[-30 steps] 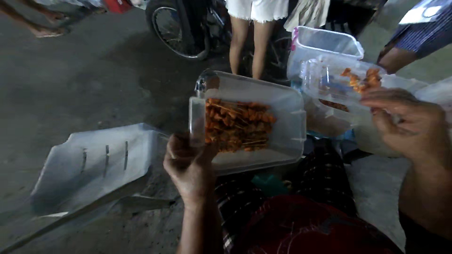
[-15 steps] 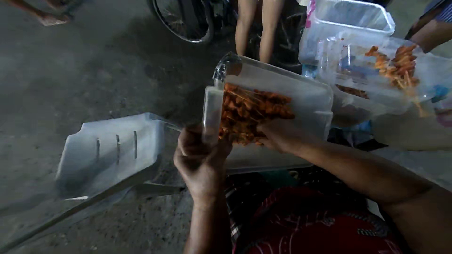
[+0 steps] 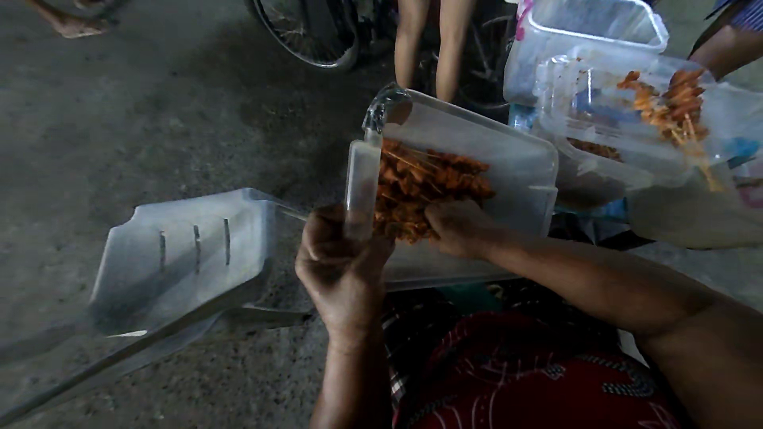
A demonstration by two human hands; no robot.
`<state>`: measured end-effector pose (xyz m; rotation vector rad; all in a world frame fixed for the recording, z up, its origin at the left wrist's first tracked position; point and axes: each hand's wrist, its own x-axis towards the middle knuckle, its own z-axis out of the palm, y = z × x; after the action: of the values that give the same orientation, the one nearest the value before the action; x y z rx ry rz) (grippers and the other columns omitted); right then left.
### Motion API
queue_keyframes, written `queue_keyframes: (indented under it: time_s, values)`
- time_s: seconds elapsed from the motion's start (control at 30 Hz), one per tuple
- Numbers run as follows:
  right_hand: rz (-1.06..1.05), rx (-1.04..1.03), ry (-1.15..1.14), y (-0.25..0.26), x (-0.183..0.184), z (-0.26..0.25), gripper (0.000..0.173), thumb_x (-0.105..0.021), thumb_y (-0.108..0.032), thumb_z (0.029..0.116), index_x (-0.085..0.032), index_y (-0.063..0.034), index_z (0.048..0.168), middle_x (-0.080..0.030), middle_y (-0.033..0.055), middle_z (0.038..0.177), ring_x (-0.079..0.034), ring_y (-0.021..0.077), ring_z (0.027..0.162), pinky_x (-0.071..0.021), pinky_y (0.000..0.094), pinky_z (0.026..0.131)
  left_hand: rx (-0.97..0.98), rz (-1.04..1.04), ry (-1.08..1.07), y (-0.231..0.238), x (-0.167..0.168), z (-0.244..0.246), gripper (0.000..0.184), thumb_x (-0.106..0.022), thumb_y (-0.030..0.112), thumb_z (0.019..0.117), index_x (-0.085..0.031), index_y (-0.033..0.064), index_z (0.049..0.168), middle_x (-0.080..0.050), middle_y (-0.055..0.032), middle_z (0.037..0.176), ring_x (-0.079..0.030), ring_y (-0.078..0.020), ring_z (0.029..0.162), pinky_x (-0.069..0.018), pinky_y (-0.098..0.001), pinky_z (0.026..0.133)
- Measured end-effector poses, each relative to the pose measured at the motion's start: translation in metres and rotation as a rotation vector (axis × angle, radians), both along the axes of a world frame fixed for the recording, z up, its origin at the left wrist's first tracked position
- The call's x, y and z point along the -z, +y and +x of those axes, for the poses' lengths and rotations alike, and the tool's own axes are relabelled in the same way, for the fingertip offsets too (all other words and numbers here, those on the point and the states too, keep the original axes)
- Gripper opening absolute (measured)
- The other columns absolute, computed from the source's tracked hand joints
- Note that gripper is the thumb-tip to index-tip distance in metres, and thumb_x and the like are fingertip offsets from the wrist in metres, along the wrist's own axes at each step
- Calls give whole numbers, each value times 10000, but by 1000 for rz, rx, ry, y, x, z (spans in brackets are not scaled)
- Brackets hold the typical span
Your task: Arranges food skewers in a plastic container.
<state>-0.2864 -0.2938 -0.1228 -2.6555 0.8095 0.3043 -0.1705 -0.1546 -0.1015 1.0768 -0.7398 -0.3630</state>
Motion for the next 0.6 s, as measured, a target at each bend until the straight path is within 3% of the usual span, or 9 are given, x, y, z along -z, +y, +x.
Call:
queue_keyframes:
  time_s: [0.13,0.3,0.47,0.6]
  values:
    - [-11,1,59,1,-4,5,188,-681,-217,968,-682,-31,996,-692,126,929,-689,305,912,-552,520,790,-10,34,2,-1,0,-1,438,-661,-139,671,-620,144,1003,-688,80,850,-676,-30,743,-600,-213,635]
    - [-1,-18,-17,-1,2,5,256,-677,-253,979,-670,-12,1064,-689,147,1002,-689,319,955,-556,522,822,-35,48,-9,-1,0,0,431,-667,-125,675,-616,147,1006,-682,87,837,-670,-24,716,-592,-204,606]
    - [149,107,-55,-3,3,12,250,-737,-169,925,-678,-12,1111,-707,162,992,-699,345,956,-569,559,821,-32,21,2,-3,1,1,437,-668,-138,674,-625,149,1000,-688,89,846,-670,-23,730,-595,-208,623]
    - [209,162,-2,-7,0,16,232,-785,-156,868,-680,-15,1020,-692,160,945,-691,338,901,-569,550,758,-44,46,10,-3,1,1,436,-659,-134,670,-614,145,1002,-682,82,852,-670,-26,733,-594,-208,616]
